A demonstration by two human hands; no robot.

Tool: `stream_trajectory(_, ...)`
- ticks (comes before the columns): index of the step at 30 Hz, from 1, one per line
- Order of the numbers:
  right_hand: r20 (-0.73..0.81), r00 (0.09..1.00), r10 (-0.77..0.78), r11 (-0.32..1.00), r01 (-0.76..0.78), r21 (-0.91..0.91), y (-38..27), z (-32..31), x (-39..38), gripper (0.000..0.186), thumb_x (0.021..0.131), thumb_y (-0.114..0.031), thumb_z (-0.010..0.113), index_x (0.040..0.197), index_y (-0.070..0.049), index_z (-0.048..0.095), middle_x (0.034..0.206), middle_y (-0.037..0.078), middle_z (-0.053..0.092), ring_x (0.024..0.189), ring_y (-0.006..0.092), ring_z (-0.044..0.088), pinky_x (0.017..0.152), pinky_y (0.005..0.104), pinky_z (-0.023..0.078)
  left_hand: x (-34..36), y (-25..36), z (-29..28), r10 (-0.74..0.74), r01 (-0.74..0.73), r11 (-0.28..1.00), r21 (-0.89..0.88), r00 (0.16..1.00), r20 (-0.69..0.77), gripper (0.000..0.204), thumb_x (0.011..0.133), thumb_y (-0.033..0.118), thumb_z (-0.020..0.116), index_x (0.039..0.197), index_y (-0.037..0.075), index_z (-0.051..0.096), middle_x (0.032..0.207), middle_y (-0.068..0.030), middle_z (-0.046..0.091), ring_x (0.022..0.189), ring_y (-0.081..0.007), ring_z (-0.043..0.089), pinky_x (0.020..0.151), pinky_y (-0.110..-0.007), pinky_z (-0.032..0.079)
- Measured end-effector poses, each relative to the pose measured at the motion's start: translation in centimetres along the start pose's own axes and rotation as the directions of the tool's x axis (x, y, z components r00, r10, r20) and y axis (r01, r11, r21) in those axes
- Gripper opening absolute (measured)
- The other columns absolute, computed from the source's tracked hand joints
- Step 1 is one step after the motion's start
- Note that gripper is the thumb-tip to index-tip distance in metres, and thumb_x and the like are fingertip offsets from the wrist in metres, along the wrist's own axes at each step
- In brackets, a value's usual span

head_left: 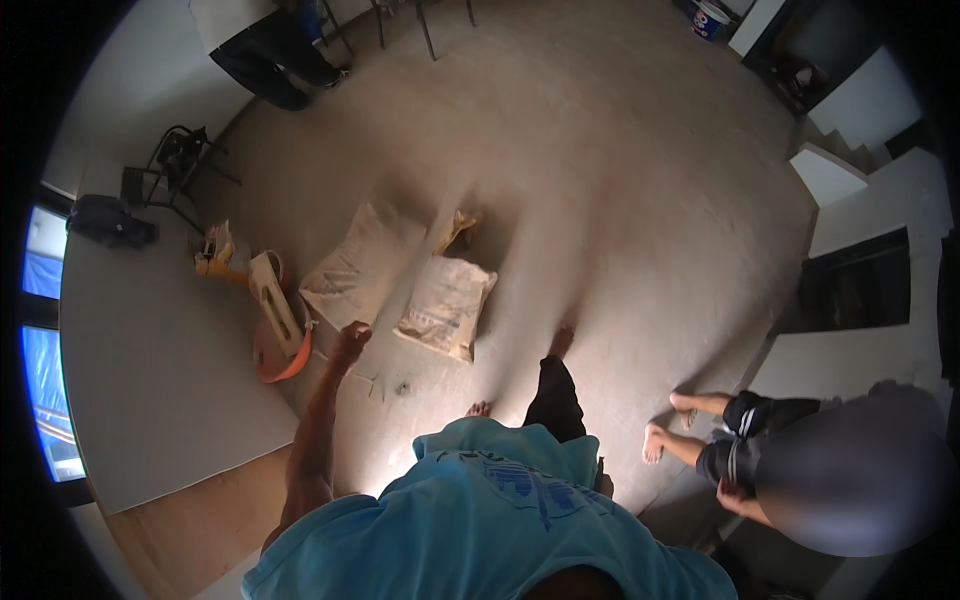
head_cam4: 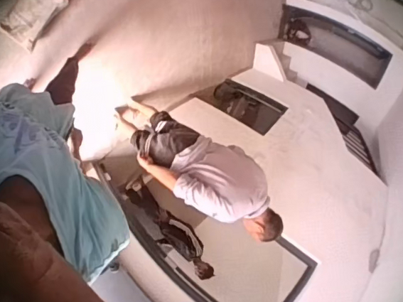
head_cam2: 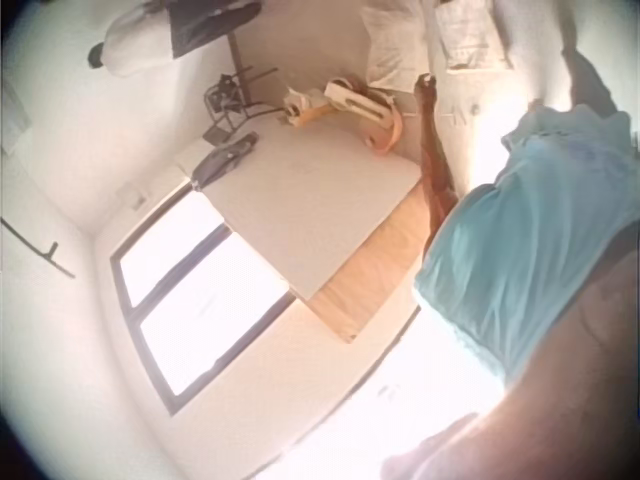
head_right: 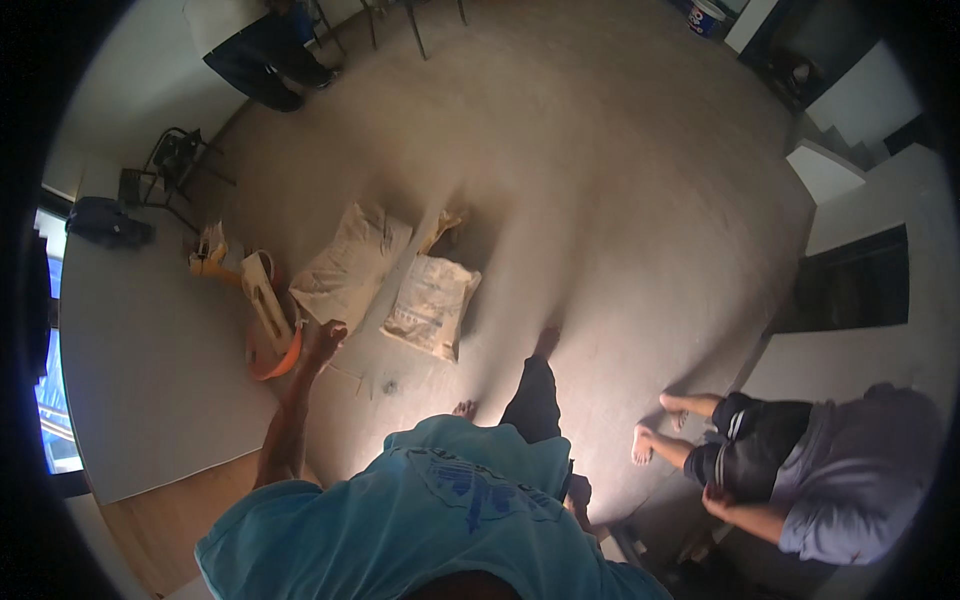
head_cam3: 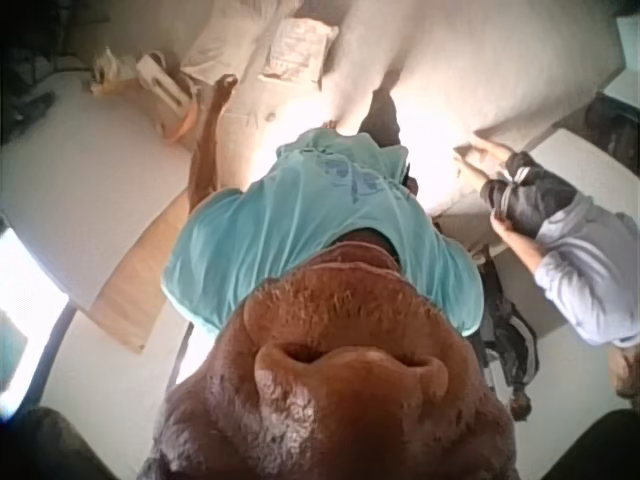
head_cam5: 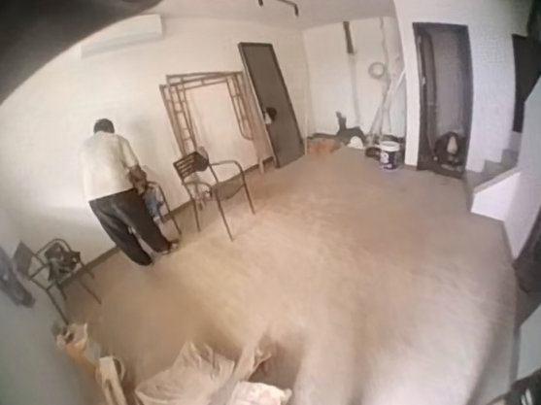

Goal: The person wipes the frame and glass of a large door using a yellow cloth, then moves inside and places the cloth on a chair.

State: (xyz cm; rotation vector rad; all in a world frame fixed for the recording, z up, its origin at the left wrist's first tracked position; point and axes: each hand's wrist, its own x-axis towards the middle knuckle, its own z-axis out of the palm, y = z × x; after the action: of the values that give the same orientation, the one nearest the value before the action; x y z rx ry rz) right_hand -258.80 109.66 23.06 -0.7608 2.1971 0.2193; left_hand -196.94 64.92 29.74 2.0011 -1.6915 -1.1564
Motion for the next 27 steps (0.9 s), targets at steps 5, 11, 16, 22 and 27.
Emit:
stream_trajectory(5,-0.019,0.998,-0.066,0.998,0.066,0.000,-3.2,-10.8,13.7,0.036,0.094,-0.033,0.052,0.086,-0.006,0.074,0.077,0.015,0.072,0.070,0.0312,0.072,0.064,0.0448,0.056,2.9,3.6,8.8,-0.305,0.316,0.946,-0.074,0.943,0.132,0.024,0.092,0.027,0.067,0.100,0.004,0.068,0.077,-0.0136,0.069,0.071,-0.0227,0.068,0.068,-0.040,0.054)
stream_trajectory(11,-0.144,0.949,-0.281,0.959,0.285,0.006,-11.7,-26.6,31.6,0.042,0.095,-0.038,0.051,0.085,-0.004,0.074,0.074,0.015,0.072,0.068,0.0316,0.071,0.062,0.0449,0.056,-1.8,11.8,17.3,-0.405,0.477,0.861,-0.179,0.854,0.327,0.028,0.092,0.031,0.065,0.101,0.004,0.069,0.077,-0.0093,0.067,0.065,-0.0178,0.065,0.055,-0.033,0.051)
stream_trajectory(16,-0.350,0.824,-0.446,0.895,0.425,-0.139,-21.1,-40.2,43.6,0.040,0.097,-0.037,0.049,0.079,-0.009,0.072,0.072,0.013,0.071,0.064,0.0290,0.070,0.059,0.0439,0.055,-1.7,18.5,19.8,-0.547,0.669,0.690,-0.278,0.733,0.404,0.031,0.091,0.031,0.063,0.106,0.004,0.069,0.088,-0.0091,0.069,0.074,-0.0190,0.066,0.059,-0.033,0.052)
stream_trajectory(22,-0.183,0.756,-0.629,0.654,0.387,-0.650,-31.9,-49.1,49.4,0.040,0.090,-0.036,0.054,0.083,-0.002,0.073,0.080,0.018,0.072,0.067,0.0340,0.070,0.063,0.0471,0.054,9.9,19.2,18.8,-0.496,0.628,0.664,-0.406,0.776,0.390,0.028,0.092,0.033,0.063,0.100,0.008,0.070,0.077,-0.0048,0.068,0.072,-0.0173,0.065,0.059,-0.036,0.051)
stream_trajectory(27,-0.084,0.795,-0.600,0.652,0.427,-0.626,-37.0,-48.7,47.7,0.039,0.092,-0.038,0.055,0.077,-0.008,0.074,0.075,0.011,0.072,0.067,0.0293,0.070,0.061,0.0456,0.055,28.4,20.0,13.7,-0.236,0.247,0.964,-0.096,0.965,0.114,0.021,0.090,0.026,0.061,0.092,0.006,0.068,0.075,-0.0148,0.065,0.070,-0.0262,0.066,0.065,-0.040,0.051)
